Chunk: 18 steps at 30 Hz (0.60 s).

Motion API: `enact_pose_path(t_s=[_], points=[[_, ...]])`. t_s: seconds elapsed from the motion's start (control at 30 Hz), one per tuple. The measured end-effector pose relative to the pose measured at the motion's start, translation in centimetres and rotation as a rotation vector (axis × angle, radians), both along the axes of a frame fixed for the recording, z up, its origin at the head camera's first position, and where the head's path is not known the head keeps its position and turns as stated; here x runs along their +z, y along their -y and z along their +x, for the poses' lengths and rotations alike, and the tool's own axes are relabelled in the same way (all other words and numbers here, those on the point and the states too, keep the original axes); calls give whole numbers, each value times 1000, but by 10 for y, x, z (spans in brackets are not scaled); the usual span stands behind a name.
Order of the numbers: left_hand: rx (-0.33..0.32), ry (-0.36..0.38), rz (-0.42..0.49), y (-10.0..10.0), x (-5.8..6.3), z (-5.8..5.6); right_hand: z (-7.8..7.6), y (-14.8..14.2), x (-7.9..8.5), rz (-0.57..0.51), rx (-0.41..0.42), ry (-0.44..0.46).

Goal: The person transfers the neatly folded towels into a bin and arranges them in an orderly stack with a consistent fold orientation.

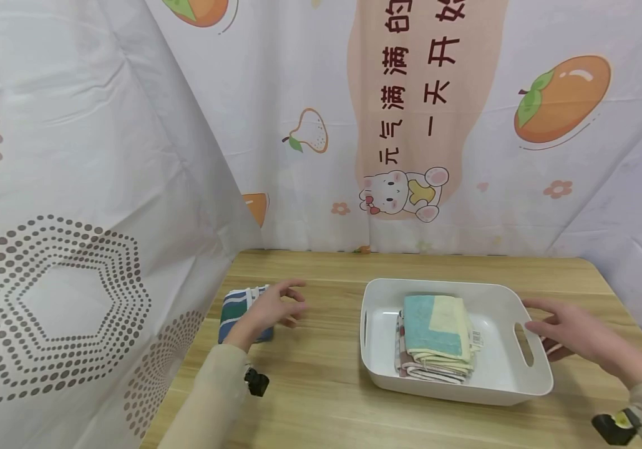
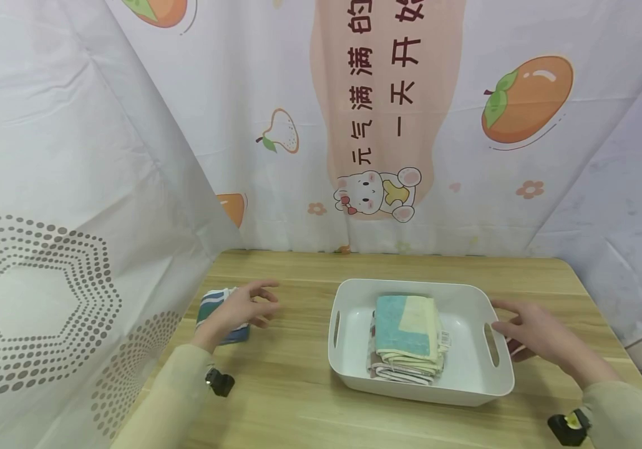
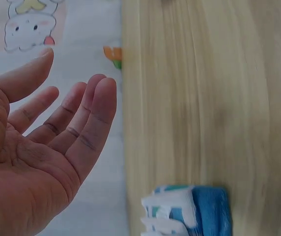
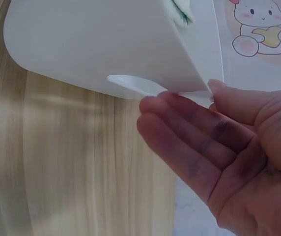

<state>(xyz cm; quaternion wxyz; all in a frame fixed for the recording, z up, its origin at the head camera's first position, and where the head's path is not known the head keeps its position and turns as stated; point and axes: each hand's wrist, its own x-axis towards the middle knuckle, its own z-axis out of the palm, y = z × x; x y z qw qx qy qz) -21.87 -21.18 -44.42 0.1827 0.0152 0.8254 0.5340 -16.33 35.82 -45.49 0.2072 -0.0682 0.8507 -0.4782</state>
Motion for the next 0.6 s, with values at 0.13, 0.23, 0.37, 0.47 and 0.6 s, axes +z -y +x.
enact_pose_path(t_s=[0.13,0.23,0.37,0.47,0.6], points=[[34,6,17,12,-4,-1,0,-4,-2,-34,-8,38],[56,14,23,21,-7,-2,1,-6,-3,-45,-18,65],[74,25,26,33,-9,-1,1,-8,-7,-69,-28,98],[90,23,29,42,-10,-2,2,-9,-9,-83,-33,113],[131,9,27,53,-14,-4,2,-8,-8,-80,-41,125]])
